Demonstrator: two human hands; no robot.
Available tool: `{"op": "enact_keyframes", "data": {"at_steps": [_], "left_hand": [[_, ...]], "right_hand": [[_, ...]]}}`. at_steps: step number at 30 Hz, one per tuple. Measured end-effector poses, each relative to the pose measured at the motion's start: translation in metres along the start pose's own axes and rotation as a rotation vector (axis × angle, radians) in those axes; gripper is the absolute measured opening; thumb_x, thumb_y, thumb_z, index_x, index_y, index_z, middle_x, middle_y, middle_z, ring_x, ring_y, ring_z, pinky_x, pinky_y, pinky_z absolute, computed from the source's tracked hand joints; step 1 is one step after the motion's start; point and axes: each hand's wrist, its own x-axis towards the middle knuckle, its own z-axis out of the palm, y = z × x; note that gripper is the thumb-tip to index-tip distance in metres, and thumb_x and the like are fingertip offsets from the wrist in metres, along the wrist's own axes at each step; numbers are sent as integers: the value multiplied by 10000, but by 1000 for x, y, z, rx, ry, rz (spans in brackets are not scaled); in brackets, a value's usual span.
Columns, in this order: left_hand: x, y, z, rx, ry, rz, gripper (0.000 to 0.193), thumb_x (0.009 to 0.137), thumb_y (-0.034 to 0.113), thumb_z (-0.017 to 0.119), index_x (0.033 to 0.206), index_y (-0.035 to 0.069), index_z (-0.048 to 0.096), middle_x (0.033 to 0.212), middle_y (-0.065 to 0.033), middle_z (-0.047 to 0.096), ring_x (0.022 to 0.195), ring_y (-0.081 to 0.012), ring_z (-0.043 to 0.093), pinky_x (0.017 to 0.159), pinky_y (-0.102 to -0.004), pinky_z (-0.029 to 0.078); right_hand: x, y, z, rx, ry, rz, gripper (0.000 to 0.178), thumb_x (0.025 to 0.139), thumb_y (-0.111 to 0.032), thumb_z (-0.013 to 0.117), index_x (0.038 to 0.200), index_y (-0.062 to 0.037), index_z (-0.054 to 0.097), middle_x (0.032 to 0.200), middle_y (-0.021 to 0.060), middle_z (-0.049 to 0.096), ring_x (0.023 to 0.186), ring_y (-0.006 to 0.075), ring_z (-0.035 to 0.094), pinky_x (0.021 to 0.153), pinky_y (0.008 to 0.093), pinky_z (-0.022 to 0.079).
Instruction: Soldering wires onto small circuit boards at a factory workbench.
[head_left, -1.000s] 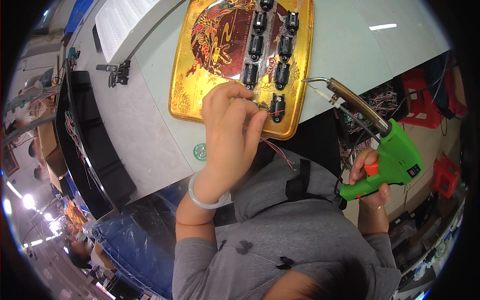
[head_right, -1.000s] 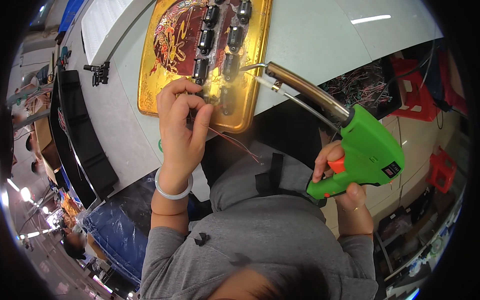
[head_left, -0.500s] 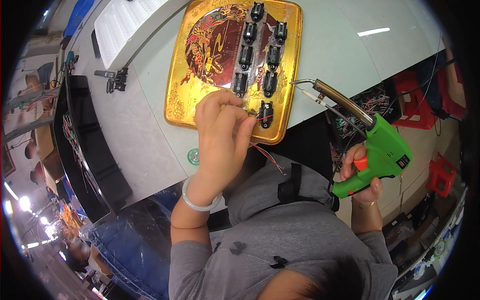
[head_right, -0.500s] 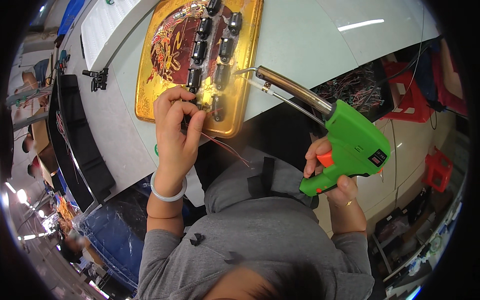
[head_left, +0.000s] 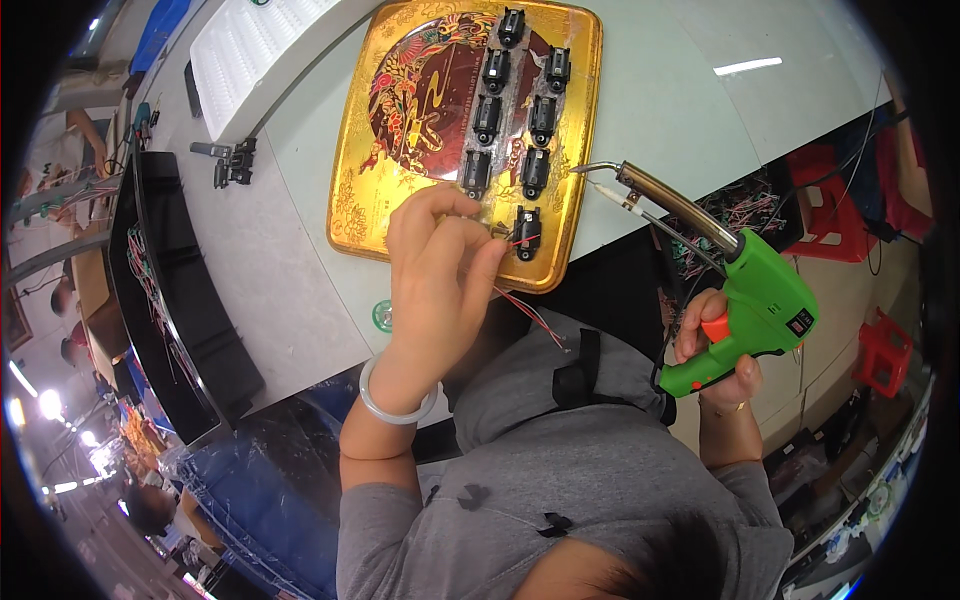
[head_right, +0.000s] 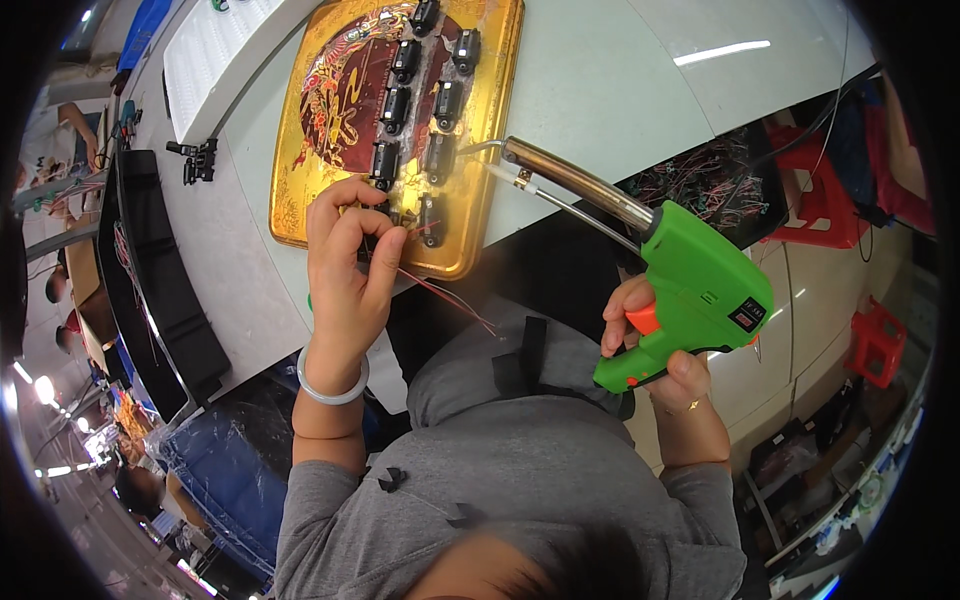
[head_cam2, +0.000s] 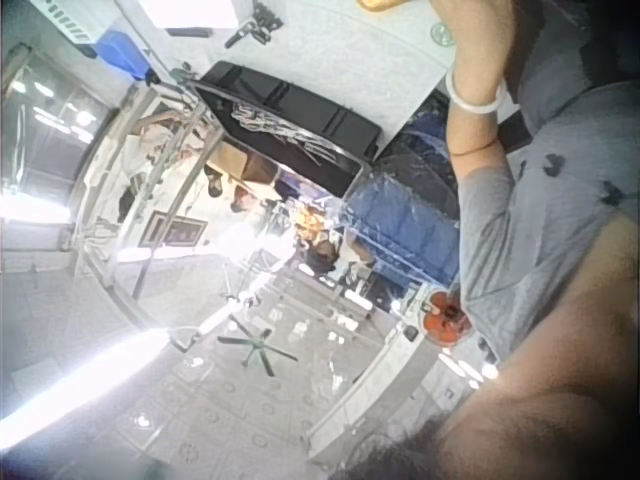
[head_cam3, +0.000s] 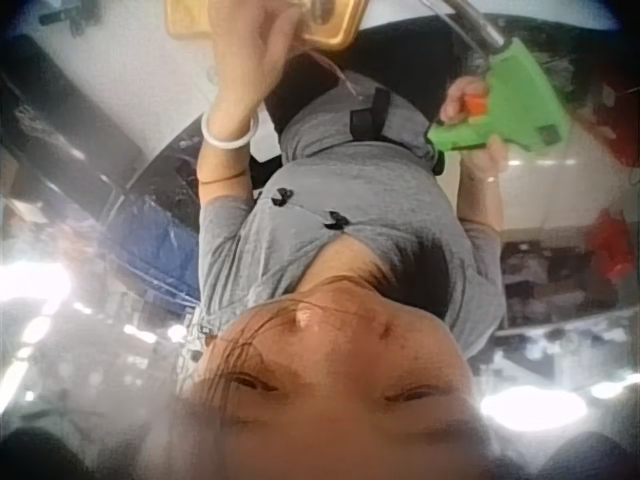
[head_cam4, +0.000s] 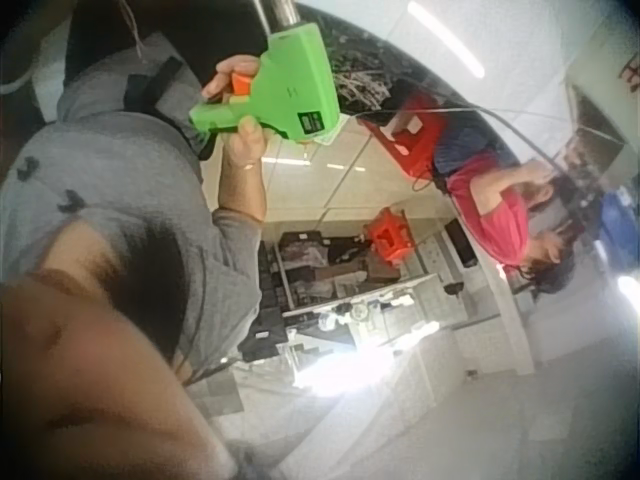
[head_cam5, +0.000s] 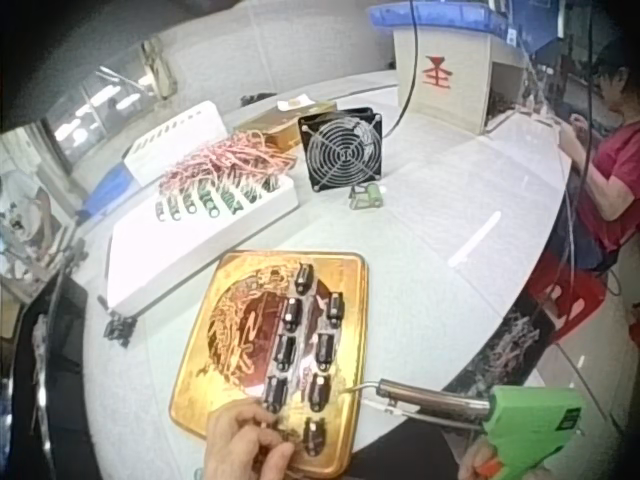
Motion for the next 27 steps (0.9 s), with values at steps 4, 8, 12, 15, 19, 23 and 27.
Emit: {"op": "enact_keyframes", "data": {"at_steps": [4,8,12,15,19,23,27], "left_hand": [[1,2,-4,-2,74,89,89,721,32,618,781,24,552,965,-108,510,1029,-281,458,850,-342,370],[-1,18,-11,264,175,252,169,611,90,706,751,95,610,912,-61,529,944,-272,464,852,-392,315],[-5,15,-2,380,218,167,195,579,135,725,749,136,628,865,-15,528,860,-225,399,769,-359,281],[-3,14,0,395,194,149,176,601,133,709,750,134,615,840,1,531,864,-221,416,771,-344,274],[-3,9,2,333,186,143,168,617,124,693,760,130,605,839,12,538,852,-215,430,765,-335,273],[-4,11,-5,280,165,159,164,622,111,684,761,131,600,799,34,555,798,-202,454,758,-330,273],[-6,13,-7,232,136,160,152,622,99,684,745,134,602,756,54,562,757,-192,461,758,-327,272]], "right_hand": [[4,2,1,51,-13,3,573,704,-430,557,1015,46,486,882,190,486,637,182,523,540,275,478],[13,4,4,115,-54,8,576,695,-433,567,1010,44,495,879,190,493,626,184,538,535,273,482],[17,4,6,115,-78,19,590,689,-445,578,1008,45,499,879,190,498,626,186,545,525,268,482],[16,5,4,123,-79,33,598,686,-450,585,1008,46,501,876,191,503,630,186,548,516,263,480],[16,3,0,88,-54,32,603,683,-452,590,999,54,504,876,197,508,625,187,545,516,266,479],[15,-2,-8,54,-70,46,616,669,-454,595,994,61,507,853,204,519,619,201,541,517,272,466],[16,-7,-12,23,-116,72,625,656,-450,596,993,68,507,814,198,529,616,216,536,515,278,444]]}}
